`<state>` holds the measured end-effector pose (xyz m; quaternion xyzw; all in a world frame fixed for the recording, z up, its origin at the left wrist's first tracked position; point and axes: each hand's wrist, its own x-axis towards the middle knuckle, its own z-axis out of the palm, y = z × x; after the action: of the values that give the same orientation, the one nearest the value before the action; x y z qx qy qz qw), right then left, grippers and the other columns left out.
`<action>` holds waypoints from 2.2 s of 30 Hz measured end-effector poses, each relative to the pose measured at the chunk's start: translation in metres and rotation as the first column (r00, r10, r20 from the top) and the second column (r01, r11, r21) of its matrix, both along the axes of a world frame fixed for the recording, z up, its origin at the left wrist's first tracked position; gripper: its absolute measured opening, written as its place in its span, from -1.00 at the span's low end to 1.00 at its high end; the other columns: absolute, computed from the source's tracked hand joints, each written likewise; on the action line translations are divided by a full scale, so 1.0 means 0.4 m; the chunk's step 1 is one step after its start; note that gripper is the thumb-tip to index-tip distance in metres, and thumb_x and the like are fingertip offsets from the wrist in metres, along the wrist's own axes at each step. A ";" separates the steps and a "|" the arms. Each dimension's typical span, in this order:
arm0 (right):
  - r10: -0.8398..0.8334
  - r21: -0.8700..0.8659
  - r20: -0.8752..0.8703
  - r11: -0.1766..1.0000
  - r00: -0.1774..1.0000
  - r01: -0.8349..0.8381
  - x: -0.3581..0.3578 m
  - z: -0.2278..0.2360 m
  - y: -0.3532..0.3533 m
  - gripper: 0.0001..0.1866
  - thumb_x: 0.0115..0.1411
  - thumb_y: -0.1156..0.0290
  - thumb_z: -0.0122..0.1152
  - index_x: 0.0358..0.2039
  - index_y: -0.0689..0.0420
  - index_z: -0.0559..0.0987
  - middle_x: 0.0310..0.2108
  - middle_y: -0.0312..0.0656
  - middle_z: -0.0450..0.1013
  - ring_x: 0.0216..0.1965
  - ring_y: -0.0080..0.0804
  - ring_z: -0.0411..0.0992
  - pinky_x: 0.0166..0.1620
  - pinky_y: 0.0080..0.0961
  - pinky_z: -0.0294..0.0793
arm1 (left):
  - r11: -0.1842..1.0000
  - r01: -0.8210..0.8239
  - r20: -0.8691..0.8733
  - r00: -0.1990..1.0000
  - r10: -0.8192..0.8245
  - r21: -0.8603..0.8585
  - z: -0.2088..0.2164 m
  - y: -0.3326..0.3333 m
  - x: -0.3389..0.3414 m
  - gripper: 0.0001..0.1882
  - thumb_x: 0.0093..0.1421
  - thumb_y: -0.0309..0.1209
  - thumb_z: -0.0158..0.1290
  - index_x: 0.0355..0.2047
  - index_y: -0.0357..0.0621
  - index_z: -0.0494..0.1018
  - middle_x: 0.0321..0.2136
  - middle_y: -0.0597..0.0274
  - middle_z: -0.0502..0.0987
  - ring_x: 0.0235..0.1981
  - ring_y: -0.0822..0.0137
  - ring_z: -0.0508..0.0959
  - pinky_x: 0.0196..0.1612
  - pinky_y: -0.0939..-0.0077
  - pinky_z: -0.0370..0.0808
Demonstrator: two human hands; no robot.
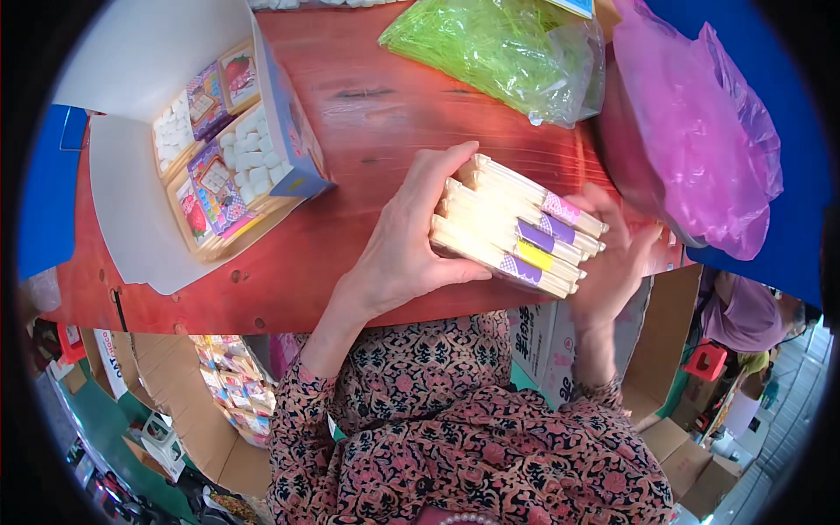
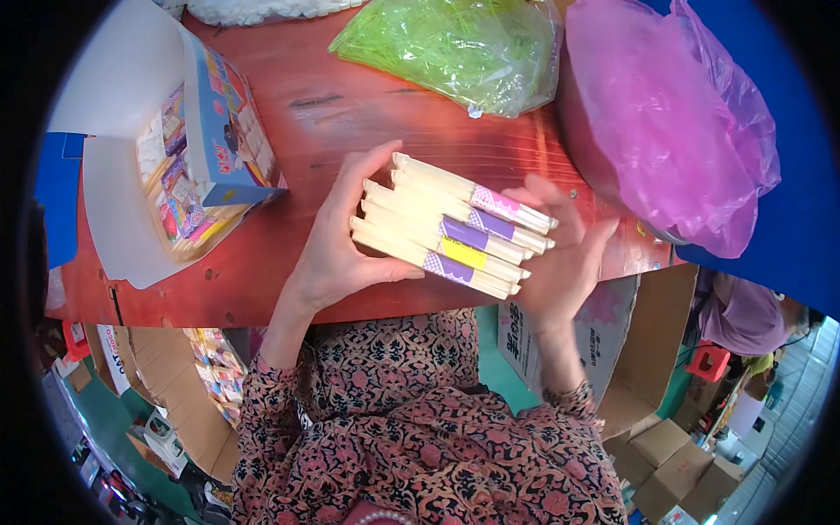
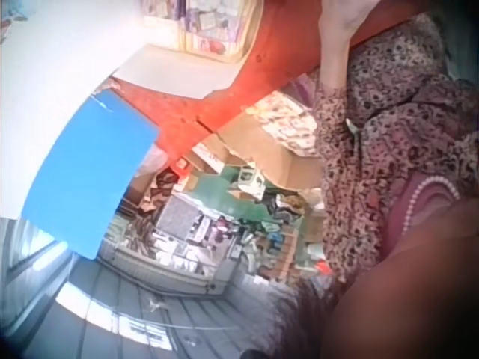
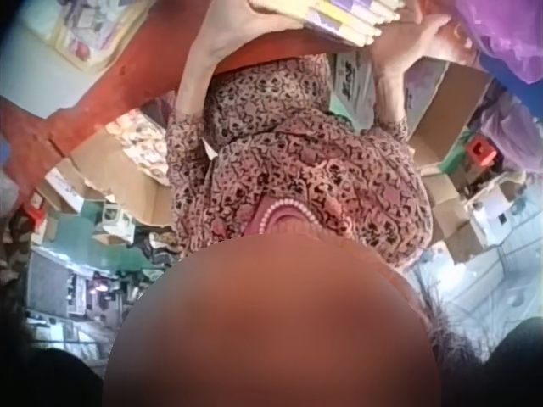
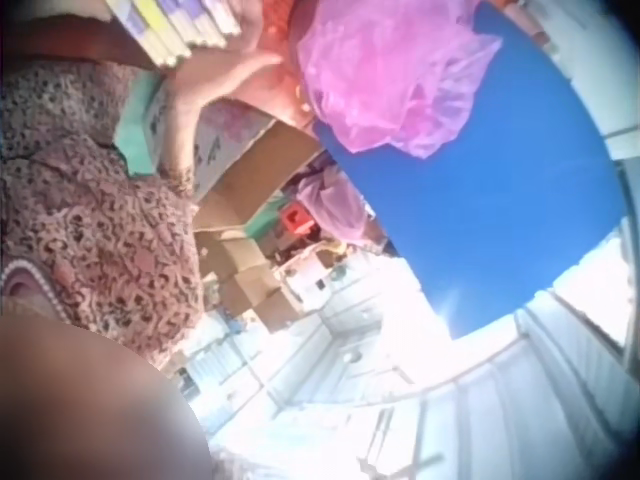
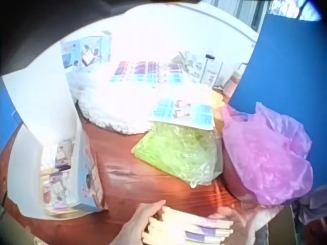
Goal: Pack small toy and snack sets into illustrated boxes and stack them.
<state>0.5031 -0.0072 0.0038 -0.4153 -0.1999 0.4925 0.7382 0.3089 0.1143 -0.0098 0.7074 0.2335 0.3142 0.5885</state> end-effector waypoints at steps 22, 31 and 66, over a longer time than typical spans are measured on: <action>-0.025 0.061 0.184 0.998 0.983 0.014 -0.118 -0.028 0.066 -0.06 0.20 -0.37 -0.49 0.07 0.37 0.27 -0.10 -0.01 0.37 -0.08 -0.32 0.37 0.02 -0.41 0.35 | 0.948 -0.118 0.136 0.977 0.164 -0.296 -0.013 -0.046 -0.052 0.13 -0.30 -0.51 0.41 0.25 -0.12 -0.04 0.06 0.17 0.25 0.09 0.31 0.32 0.10 0.39 0.37; 0.268 -0.222 0.857 0.963 0.440 -0.154 -0.074 -0.011 0.037 0.47 -0.36 0.25 0.64 0.31 0.20 -0.36 0.02 0.01 0.28 -0.01 -0.23 0.38 0.03 -0.29 0.43 | 0.955 -0.124 0.114 0.981 0.159 -0.271 -0.019 -0.033 -0.065 0.12 -0.31 -0.50 0.43 0.24 -0.14 -0.01 0.05 0.19 0.24 0.06 0.33 0.33 0.10 0.44 0.35; 0.589 -0.172 0.441 0.796 0.677 -0.580 -0.412 0.390 0.495 -0.67 -0.09 0.37 0.36 -0.32 0.30 0.58 -0.38 -0.16 0.55 -0.38 -0.48 0.53 -0.25 -0.57 0.52 | 0.833 -0.456 0.099 0.857 0.506 -0.313 0.389 0.213 -0.397 -0.39 0.05 -0.28 0.22 0.04 -0.39 0.33 -0.09 0.08 0.50 -0.08 0.34 0.51 -0.05 0.48 0.45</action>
<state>0.3383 0.1908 0.1600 -0.4433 -0.4912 0.5872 0.4663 0.1502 0.1997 0.1459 0.5047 0.3929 0.4783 0.6017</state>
